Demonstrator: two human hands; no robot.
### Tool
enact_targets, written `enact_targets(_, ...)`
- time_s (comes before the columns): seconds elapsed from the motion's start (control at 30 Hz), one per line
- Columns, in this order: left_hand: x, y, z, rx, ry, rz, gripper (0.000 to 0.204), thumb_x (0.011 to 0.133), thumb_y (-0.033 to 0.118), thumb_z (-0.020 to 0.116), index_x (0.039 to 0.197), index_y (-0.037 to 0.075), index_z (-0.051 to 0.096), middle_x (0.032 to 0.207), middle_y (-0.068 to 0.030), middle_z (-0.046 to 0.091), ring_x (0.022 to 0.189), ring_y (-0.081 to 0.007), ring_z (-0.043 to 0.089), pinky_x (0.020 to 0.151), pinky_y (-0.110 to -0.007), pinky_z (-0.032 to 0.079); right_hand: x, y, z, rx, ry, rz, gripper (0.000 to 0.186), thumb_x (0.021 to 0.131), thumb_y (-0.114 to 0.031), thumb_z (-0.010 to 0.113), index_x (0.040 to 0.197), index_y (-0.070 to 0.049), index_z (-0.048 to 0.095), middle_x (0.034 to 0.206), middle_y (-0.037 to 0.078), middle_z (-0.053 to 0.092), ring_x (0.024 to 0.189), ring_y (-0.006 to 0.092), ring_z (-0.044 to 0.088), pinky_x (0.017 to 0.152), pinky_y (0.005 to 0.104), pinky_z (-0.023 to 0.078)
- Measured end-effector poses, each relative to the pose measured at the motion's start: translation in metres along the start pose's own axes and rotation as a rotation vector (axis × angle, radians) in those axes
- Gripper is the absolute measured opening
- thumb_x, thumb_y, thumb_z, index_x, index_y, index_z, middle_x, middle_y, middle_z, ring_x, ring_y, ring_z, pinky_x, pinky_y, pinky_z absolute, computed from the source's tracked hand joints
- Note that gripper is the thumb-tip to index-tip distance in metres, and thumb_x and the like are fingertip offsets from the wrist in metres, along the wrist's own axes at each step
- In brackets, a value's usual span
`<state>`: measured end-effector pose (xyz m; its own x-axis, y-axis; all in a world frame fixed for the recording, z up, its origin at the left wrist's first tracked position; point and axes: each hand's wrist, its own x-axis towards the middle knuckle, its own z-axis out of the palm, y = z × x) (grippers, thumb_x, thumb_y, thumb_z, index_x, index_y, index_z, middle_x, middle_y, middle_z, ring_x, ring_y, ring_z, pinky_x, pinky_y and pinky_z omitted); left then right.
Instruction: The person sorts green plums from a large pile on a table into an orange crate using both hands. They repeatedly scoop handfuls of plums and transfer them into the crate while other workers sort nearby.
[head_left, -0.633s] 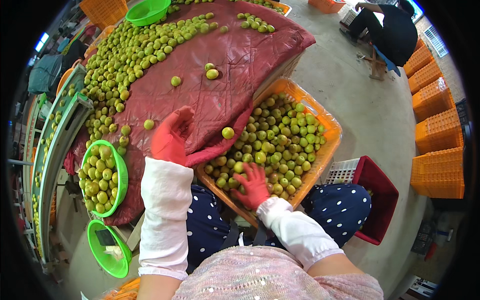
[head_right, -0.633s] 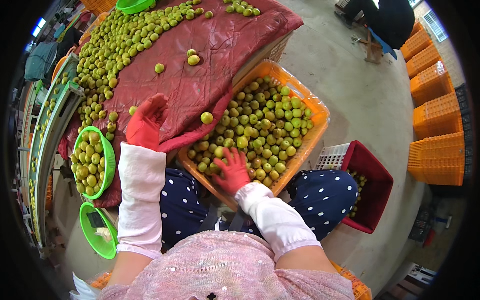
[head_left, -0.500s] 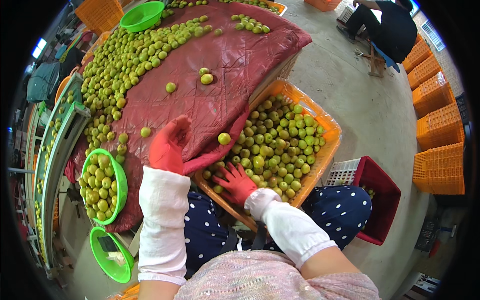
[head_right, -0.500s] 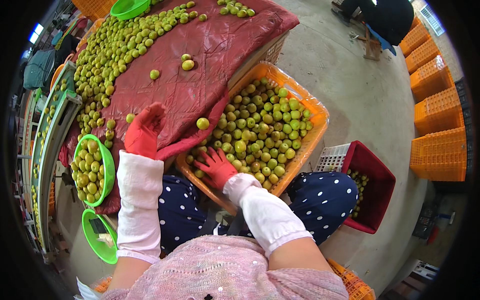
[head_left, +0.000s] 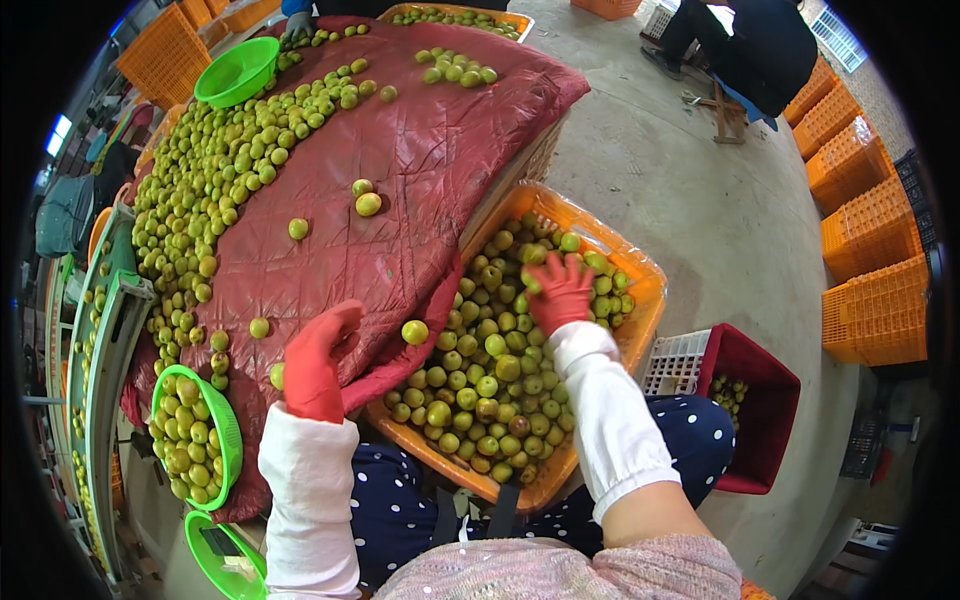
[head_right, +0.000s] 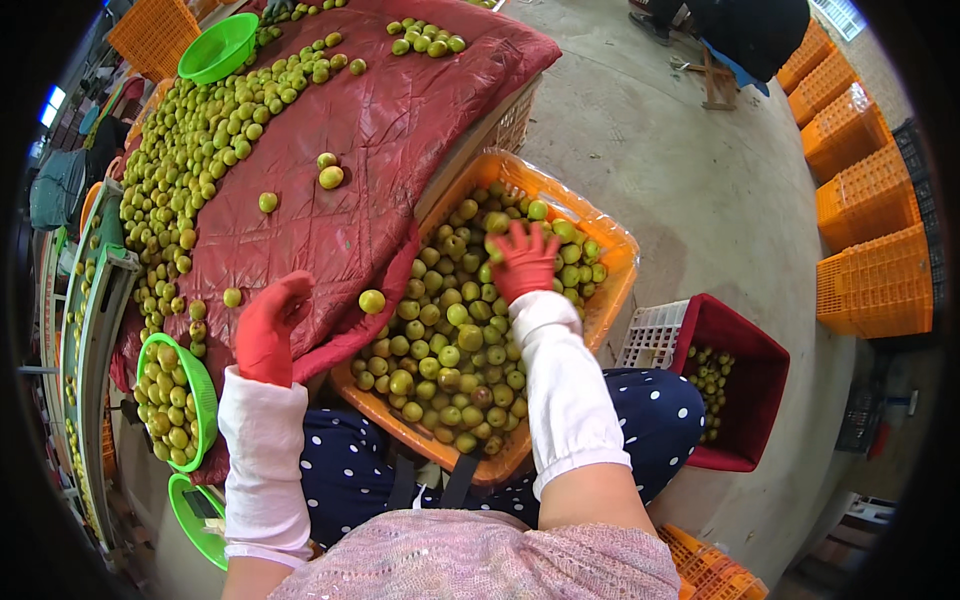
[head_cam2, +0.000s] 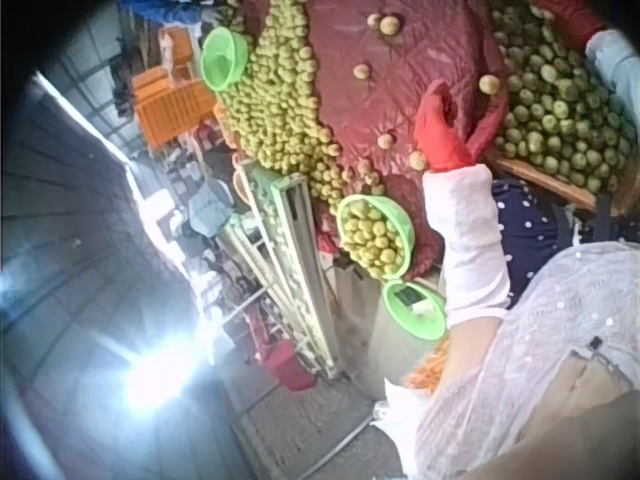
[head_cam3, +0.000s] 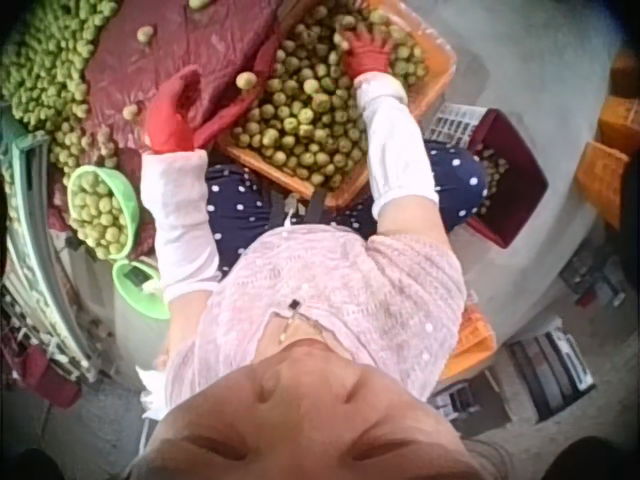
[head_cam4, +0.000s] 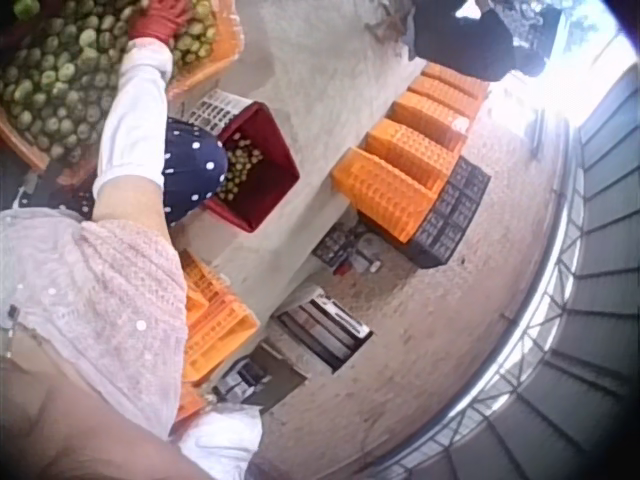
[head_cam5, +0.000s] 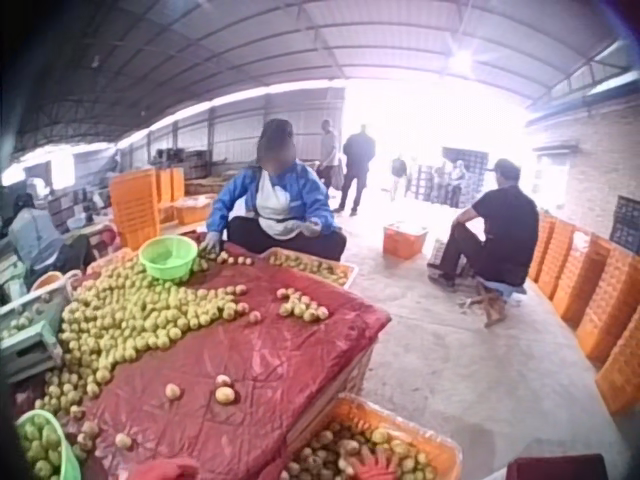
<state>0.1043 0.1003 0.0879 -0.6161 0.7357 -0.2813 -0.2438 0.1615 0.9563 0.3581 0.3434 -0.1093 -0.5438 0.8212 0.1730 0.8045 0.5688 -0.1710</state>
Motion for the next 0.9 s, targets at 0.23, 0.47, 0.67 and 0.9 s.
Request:
enact_targets(0.23,0.027,-0.041,0.011,0.683,-0.126,0.208,0.042,0.087,0.013,0.057,0.127,-0.001,0.056,0.116,-0.0217,0.064,0.107,-0.0316,0.062,0.093,-0.036,0.047,-0.020,0.033,-0.024,0.050,-0.220,0.383,0.050,0.078,-0.049,0.066,0.124,-0.029,0.060,0.141,0.005,0.043,0.135,0.0317,0.032,0.108,0.0610,0.024)
enact_targets(0.47,0.032,-0.069,0.052,1.400,-0.313,0.359,0.039,0.081,0.022,0.066,0.118,0.017,0.056,0.118,-0.0188,0.056,0.111,-0.0419,0.053,0.088,-0.048,0.048,-0.131,-0.043,-0.031,0.071,-0.380,0.297,0.069,0.079,-0.032,0.066,0.143,-0.031,0.041,0.156,0.011,0.023,0.138,0.0482,0.022,0.109,0.0600,0.025)
enact_targets(0.67,0.034,-0.099,0.080,1.210,-0.297,0.056,0.044,0.082,0.021,0.067,0.123,0.012,0.054,0.132,-0.0170,0.049,0.117,-0.0366,0.052,0.095,-0.042,0.046,-0.177,-0.060,-0.046,0.491,-0.417,0.320,0.057,0.080,-0.034,0.068,0.133,-0.015,0.055,0.148,0.019,0.036,0.128,0.0432,0.042,0.108,0.0426,0.036)
enact_targets(0.9,-0.003,-0.071,0.075,0.379,-0.329,0.252,0.080,0.083,0.015,0.075,0.147,0.001,0.029,0.148,-0.0172,0.037,0.129,-0.0258,0.047,0.107,-0.035,0.037,-0.155,-0.044,-0.023,0.693,-0.008,0.183,0.034,0.084,-0.020,0.067,0.113,-0.003,0.064,0.122,0.020,0.061,0.118,0.0349,0.055,0.103,0.0403,0.042)
